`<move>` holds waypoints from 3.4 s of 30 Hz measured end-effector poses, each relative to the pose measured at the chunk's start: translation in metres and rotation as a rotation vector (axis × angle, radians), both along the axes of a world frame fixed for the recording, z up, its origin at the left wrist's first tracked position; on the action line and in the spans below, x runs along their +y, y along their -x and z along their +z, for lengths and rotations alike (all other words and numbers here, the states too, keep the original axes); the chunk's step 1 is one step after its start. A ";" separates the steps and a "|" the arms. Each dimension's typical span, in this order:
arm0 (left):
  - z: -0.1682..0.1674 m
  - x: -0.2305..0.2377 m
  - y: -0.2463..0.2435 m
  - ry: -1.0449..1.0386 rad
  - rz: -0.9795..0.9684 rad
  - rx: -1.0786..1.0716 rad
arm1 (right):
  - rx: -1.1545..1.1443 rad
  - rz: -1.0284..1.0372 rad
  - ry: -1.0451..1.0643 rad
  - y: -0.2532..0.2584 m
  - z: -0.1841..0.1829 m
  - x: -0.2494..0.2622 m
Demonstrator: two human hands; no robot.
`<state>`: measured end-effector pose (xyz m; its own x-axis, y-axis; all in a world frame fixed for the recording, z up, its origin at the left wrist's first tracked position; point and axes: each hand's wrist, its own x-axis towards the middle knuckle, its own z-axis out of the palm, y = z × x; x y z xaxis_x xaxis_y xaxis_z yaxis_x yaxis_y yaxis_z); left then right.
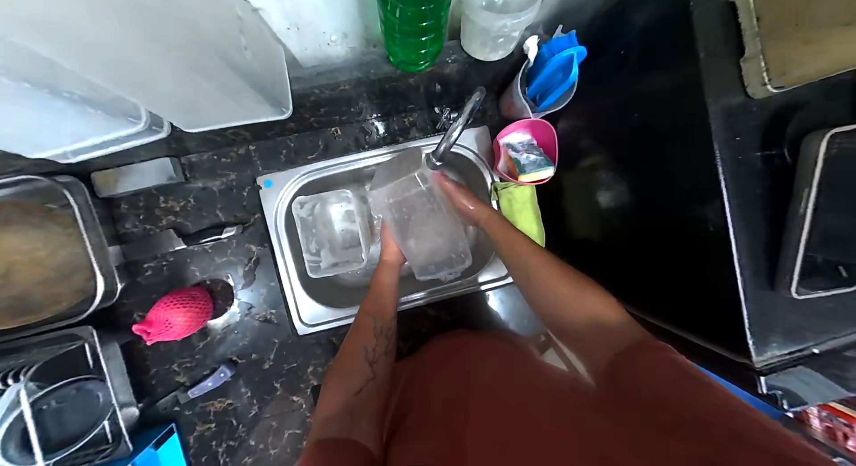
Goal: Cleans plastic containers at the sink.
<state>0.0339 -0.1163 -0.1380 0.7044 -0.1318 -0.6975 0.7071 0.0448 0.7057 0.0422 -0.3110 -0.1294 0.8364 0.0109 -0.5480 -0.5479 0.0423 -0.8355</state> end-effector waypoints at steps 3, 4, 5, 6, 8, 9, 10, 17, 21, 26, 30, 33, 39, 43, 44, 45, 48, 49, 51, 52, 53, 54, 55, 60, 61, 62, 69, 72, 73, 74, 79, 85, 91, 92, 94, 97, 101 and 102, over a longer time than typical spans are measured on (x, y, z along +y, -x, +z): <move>-0.006 -0.001 -0.019 0.089 0.055 -0.043 | -0.033 -0.163 0.110 0.003 0.006 -0.013; -0.004 0.003 -0.024 0.144 0.079 -0.032 | -0.048 -0.205 0.133 0.007 0.008 -0.016; -0.001 0.005 -0.026 0.159 0.085 -0.033 | -0.060 -0.250 0.141 0.011 0.010 -0.017; 0.000 0.008 -0.025 0.161 0.070 -0.060 | -0.079 -0.294 0.154 0.014 0.012 -0.015; 0.001 0.011 -0.014 0.122 -0.008 -0.129 | -0.105 -0.330 0.208 0.021 0.021 -0.006; 0.004 0.012 -0.008 0.129 -0.058 -0.131 | -0.111 -0.314 0.254 0.025 0.027 0.001; 0.004 0.009 -0.004 0.140 -0.049 -0.107 | -0.126 -0.274 0.310 0.028 0.032 0.007; -0.006 -0.005 -0.018 0.336 0.155 0.046 | -0.145 -0.110 0.438 0.043 0.050 -0.011; 0.009 -0.007 -0.024 0.222 0.043 -0.044 | -0.106 -0.067 0.120 0.048 0.032 -0.025; 0.045 0.009 -0.025 -0.144 -0.126 -0.482 | 0.031 -0.164 -0.140 0.042 -0.001 -0.014; 0.054 0.013 -0.015 -0.153 -0.040 -0.493 | 0.171 -0.138 -0.120 0.029 0.000 0.003; 0.044 0.015 -0.011 -0.120 0.005 -0.285 | 0.005 -0.067 -0.045 0.018 0.013 -0.010; 0.012 -0.009 -0.009 0.162 0.094 -0.085 | -0.197 -0.068 0.170 0.044 0.033 -0.039; -0.001 -0.025 -0.016 0.193 0.097 -0.078 | -0.187 -0.085 0.400 0.071 0.055 -0.008; -0.002 -0.028 -0.018 0.224 0.097 -0.073 | -0.168 -0.109 0.448 0.076 0.059 0.001; -0.002 -0.031 -0.019 0.242 0.125 -0.053 | -0.141 -0.124 0.493 0.080 0.064 0.009; 0.014 -0.037 -0.018 0.219 0.226 0.015 | -0.057 -0.100 0.557 0.087 0.077 0.026; 0.015 -0.037 -0.018 0.224 0.239 0.020 | -0.050 -0.089 0.562 0.088 0.079 0.027; 0.012 -0.036 -0.018 0.245 0.235 0.030 | -0.057 -0.072 0.570 0.090 0.080 0.026; 0.008 -0.035 -0.018 0.242 0.205 0.025 | -0.060 -0.063 0.576 0.091 0.081 0.024; 0.004 -0.033 -0.016 0.216 0.148 0.020 | -0.058 -0.055 0.585 0.093 0.082 0.024; 0.003 -0.033 -0.016 0.163 0.096 0.017 | -0.051 -0.046 0.600 0.096 0.083 0.024; 0.000 -0.033 -0.015 0.125 0.036 -0.004 | -0.037 -0.040 0.618 0.099 0.084 0.026; -0.018 -0.036 -0.022 0.036 -0.108 -0.143 | 0.078 -0.089 0.743 0.102 0.077 0.046; -0.018 -0.033 -0.021 0.030 -0.108 -0.135 | 0.091 -0.095 0.781 0.097 0.076 0.048; -0.016 -0.029 -0.019 0.030 -0.094 -0.118 | 0.101 -0.085 0.810 0.090 0.074 0.047; 0.011 0.024 0.009 -0.094 -0.160 -0.379 | -0.110 0.501 0.806 0.028 0.098 -0.022; 0.014 0.041 0.014 -0.053 -0.287 -0.494 | -0.182 0.821 0.741 -0.004 0.109 -0.041; 0.013 0.045 0.015 -0.002 -0.306 -0.487 | -0.175 0.891 0.696 -0.013 0.112 -0.041; 0.012 0.047 0.017 0.058 -0.302 -0.457 | -0.161 0.934 0.645 -0.021 0.116 -0.038; 0.015 0.045 0.052 0.166 0.030 -0.154 | -0.161 0.863 0.561 -0.048 0.104 -0.026; 0.042 0.043 0.073 0.381 0.353 0.278 | -0.127 0.252 0.096 -0.049 0.076 -0.030; 0.032 0.052 0.084 0.598 0.432 0.327 | -0.099 0.239 0.287 -0.049 0.076 -0.037; 0.032 0.052 0.084 0.612 0.435 0.315 | -0.063 0.326 0.300 -0.048 0.072 -0.038; 0.031 0.049 0.086 0.609 0.427 0.275 | 0.008 0.430 0.266 -0.047 0.068 -0.037; 0.029 0.050 0.089 0.623 0.410 0.252 | 0.052 0.456 0.157 -0.055 0.067 -0.034; 0.031 0.049 0.090 0.603 0.357 0.257 | -0.028 0.594 0.260 -0.066 0.059 -0.033; 0.033 0.049 0.089 0.592 0.338 0.275 | -0.073 0.617 0.314 -0.067 0.063 -0.032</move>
<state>-0.0549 -0.0677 -0.1054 0.5832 -0.3477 -0.7341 0.7352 0.6103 0.2950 0.1093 -0.3430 -0.0667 0.7634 0.3462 -0.5453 -0.3356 -0.5088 -0.7928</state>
